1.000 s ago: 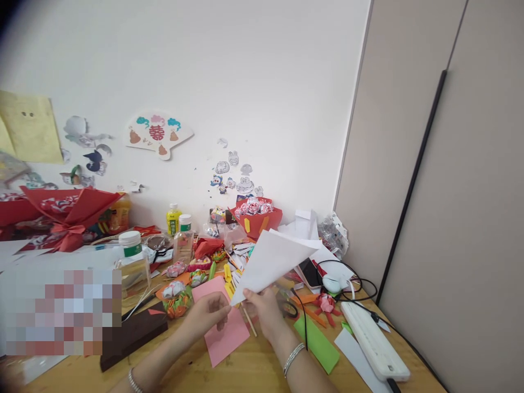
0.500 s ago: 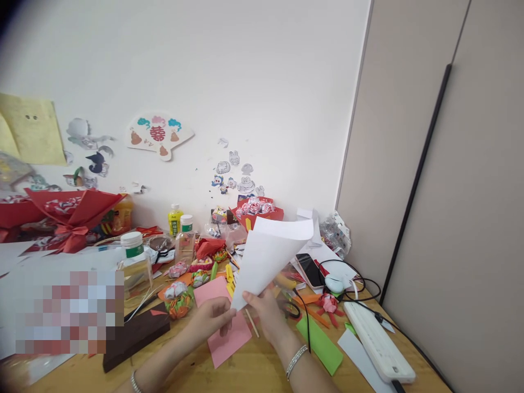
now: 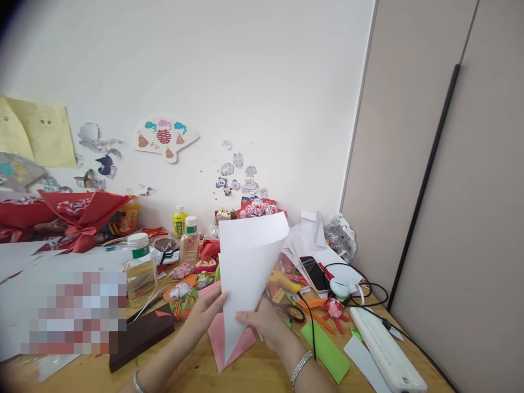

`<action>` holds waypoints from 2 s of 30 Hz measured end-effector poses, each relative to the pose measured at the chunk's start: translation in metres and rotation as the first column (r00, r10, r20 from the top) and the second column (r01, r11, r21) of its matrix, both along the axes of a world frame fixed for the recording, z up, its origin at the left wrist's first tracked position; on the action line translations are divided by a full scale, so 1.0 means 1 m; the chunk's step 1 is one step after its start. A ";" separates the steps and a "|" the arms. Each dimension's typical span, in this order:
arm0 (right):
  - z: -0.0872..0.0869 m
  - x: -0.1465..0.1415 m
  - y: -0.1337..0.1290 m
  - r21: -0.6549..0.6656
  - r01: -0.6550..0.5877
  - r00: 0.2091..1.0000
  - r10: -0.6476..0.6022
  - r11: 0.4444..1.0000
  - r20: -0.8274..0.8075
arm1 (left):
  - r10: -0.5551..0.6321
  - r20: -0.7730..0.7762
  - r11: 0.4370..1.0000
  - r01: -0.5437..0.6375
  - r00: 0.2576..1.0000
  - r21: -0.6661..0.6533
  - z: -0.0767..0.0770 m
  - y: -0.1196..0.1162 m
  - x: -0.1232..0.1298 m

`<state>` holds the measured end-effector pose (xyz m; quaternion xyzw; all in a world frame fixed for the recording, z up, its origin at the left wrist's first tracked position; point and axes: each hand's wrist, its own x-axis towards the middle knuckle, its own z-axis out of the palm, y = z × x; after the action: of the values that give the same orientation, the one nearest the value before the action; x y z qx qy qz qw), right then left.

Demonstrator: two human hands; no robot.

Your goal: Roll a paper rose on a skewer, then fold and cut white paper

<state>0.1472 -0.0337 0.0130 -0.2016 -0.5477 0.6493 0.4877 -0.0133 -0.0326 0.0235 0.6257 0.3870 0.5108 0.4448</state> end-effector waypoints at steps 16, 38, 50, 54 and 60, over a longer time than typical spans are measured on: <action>0.000 0.002 0.006 -0.059 0.182 0.983 -0.180 0.982 0.035 | 0.035 0.051 0.991 -0.028 0.998 -0.129 -0.007 0.005 0.002; -0.005 0.006 0.009 -0.034 0.173 0.985 -0.173 0.984 0.001 | 0.102 0.232 0.983 -0.063 0.967 -0.172 -0.007 0.015 -0.007; -0.001 0.007 0.008 -0.062 0.206 0.978 -0.204 0.977 0.031 | 0.189 0.299 0.978 -0.152 0.935 -0.144 -0.003 0.012 -0.012; 0.000 0.006 0.007 -0.083 0.216 0.976 -0.213 0.973 0.044 | 0.209 0.301 0.976 -0.181 0.931 -0.118 -0.004 0.014 -0.014; 0.001 0.006 0.006 -0.068 0.094 0.994 -0.090 0.993 0.056 | 0.271 0.302 0.961 -0.277 0.914 -0.023 0.001 0.009 -0.016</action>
<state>0.1527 -0.0277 0.0140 -0.2610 -0.5272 0.6395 0.4950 -0.0293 -0.0235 0.0242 0.4844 0.3929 0.6615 0.4164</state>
